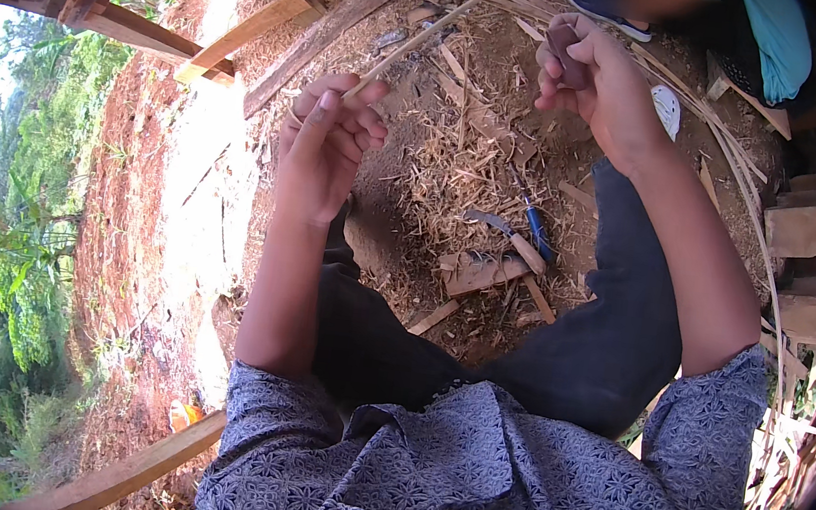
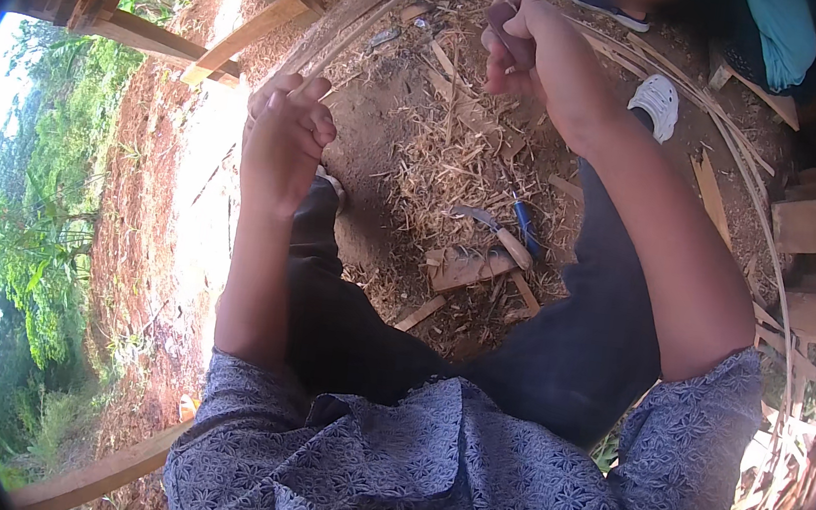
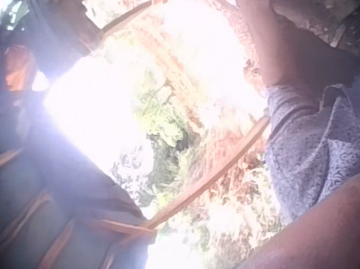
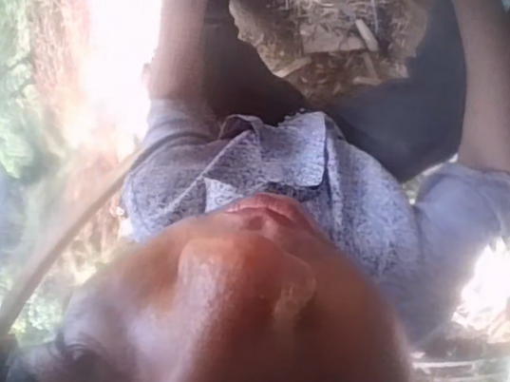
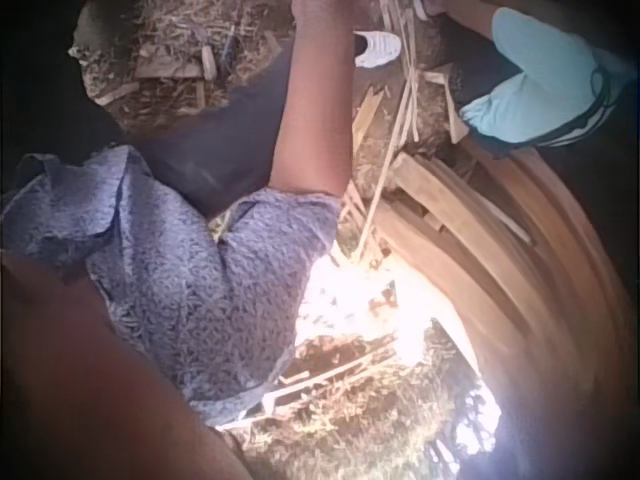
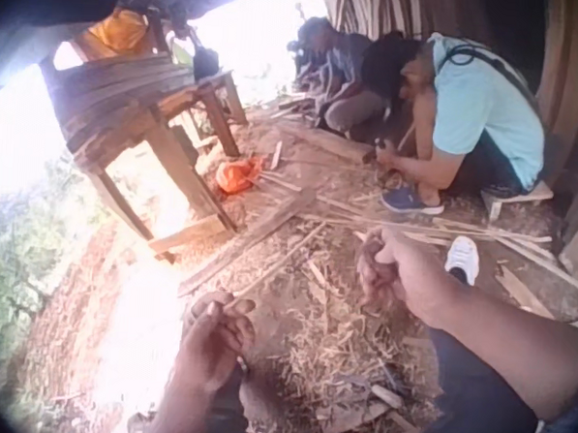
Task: The person sits on the ground and uses a knife to shave and smooth a thin wooden stick. They rotate the stick frequently to work on different sides, removing thin shavings and refining the surface.
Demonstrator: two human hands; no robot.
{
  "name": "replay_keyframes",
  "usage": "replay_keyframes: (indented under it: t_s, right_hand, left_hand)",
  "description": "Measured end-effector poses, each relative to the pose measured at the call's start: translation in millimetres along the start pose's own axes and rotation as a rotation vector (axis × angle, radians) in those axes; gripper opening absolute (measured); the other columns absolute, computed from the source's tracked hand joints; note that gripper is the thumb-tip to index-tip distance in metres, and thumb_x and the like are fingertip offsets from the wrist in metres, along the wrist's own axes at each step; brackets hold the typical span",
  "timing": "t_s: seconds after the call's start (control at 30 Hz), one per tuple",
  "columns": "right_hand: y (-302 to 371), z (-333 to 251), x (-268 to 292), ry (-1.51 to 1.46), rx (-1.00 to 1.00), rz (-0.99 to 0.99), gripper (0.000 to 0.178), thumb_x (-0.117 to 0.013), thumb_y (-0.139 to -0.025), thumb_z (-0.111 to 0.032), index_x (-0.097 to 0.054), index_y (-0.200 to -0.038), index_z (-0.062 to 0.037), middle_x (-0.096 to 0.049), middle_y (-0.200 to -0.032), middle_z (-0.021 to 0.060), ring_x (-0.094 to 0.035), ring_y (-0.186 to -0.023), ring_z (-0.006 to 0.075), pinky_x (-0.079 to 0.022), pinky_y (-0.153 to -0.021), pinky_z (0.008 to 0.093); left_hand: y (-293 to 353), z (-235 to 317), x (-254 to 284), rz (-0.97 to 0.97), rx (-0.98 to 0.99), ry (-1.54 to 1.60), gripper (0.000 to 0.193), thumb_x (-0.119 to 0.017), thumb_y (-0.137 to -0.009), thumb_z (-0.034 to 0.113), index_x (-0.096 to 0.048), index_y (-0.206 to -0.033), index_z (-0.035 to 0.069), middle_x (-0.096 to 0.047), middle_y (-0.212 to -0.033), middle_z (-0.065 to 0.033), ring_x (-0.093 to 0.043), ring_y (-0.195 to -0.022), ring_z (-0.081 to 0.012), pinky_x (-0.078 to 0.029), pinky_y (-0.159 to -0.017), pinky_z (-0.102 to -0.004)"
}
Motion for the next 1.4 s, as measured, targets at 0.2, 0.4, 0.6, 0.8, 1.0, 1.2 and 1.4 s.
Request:
replay_keyframes:
  t_s: [0.2, 0.4, 0.6, 0.8, 1.0, 1.2, 1.4]
  right_hand:
    - [-9.9, -8.1, -23.4, 0.157, 0.142, -0.045, 0.028, -0.055, -0.098, -0.028, -0.063, -0.115, -0.0072, -0.045, -0.072, -0.0060, -0.048, -0.069, 0.0042, -0.049, -0.071, 0.0248]
    - [-11.7, -15.7, -30.8, -0.079, 0.201, -0.148, 0.029, -0.055, -0.100, -0.023, -0.061, -0.121, -0.0046, -0.040, -0.072, -0.0058, -0.043, -0.070, 0.0044, -0.046, -0.071, 0.0235]
    - [-11.9, -17.6, -25.6, 0.005, 0.195, -0.059, 0.029, -0.055, -0.101, -0.024, -0.061, -0.122, -0.0046, -0.060, -0.088, -0.0017, -0.057, -0.085, 0.0071, -0.050, -0.074, 0.0246]
    - [-11.2, -22.1, -12.2, -0.073, 0.232, -0.051, 0.028, -0.053, -0.101, -0.023, -0.060, -0.123, -0.0064, -0.065, -0.100, 0.0008, -0.061, -0.094, 0.0089, -0.051, -0.077, 0.0260]
    - [-10.5, -23.4, -3.2, -0.085, 0.239, -0.024, 0.028, -0.052, -0.102, -0.022, -0.059, -0.124, -0.0069, -0.064, -0.101, 0.0008, -0.061, -0.096, 0.0098, -0.051, -0.078, 0.0269]
    - [-10.4, -22.1, -4.6, -0.099, 0.240, -0.032, 0.028, -0.052, -0.102, -0.021, -0.059, -0.124, -0.0059, -0.064, -0.102, 0.0013, -0.061, -0.096, 0.0105, -0.051, -0.080, 0.0273]
    - [-9.1, -25.5, -4.8, -0.084, 0.237, -0.007, 0.029, -0.052, -0.102, -0.020, -0.058, -0.125, -0.0047, -0.064, -0.101, 0.0015, -0.061, -0.096, 0.0105, -0.052, -0.081, 0.0271]
  left_hand:
    - [12.0, -0.7, -21.9, -0.104, 0.065, -0.050, 0.026, -0.051, -0.101, 0.023, -0.059, -0.118, 0.005, -0.068, -0.107, -0.0164, -0.063, -0.079, -0.0226, -0.053, -0.069, -0.0309]
    - [17.0, 10.0, -15.5, -0.125, 0.021, -0.061, 0.026, -0.049, -0.102, 0.018, -0.058, -0.119, 0.002, -0.068, -0.102, -0.0159, -0.065, -0.077, -0.0200, -0.055, -0.070, -0.0310]
    - [18.7, 22.3, -9.3, -0.070, -0.031, -0.025, 0.023, -0.050, -0.101, 0.012, -0.059, -0.118, -0.001, -0.069, -0.097, -0.0160, -0.067, -0.073, -0.0185, -0.057, -0.065, -0.0288]
    - [16.0, 47.9, 21.8, 0.204, -0.157, -0.032, 0.019, -0.053, -0.100, 0.008, -0.062, -0.112, -0.002, -0.070, -0.098, -0.0158, -0.069, -0.072, -0.0181, -0.059, -0.065, -0.0282]
    - [12.5, 66.0, 28.8, 0.299, -0.319, -0.698, 0.045, -0.062, -0.090, 0.006, -0.052, -0.133, 0.001, -0.057, -0.131, -0.0149, -0.055, -0.121, -0.0240, -0.040, -0.107, -0.0413]
    - [13.1, 43.0, 12.6, -0.027, 0.025, -1.324, 0.052, -0.058, -0.094, 0.036, -0.050, -0.139, 0.010, -0.058, -0.133, -0.0111, -0.050, -0.129, -0.0288, 0.003, -0.118, -0.0548]
    - [19.0, 41.0, -12.2, -0.001, -0.390, -1.911, 0.042, -0.065, -0.093, 0.021, -0.056, -0.132, 0.008, -0.069, -0.115, -0.0073, -0.058, -0.120, -0.0227, -0.020, -0.116, -0.0552]
Point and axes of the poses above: each hand's wrist, its own y-axis away from the middle knuckle, its own x-axis out of the back of the hand, z = x × y, the point moved 7 cm from there along -y, towards the middle knuckle
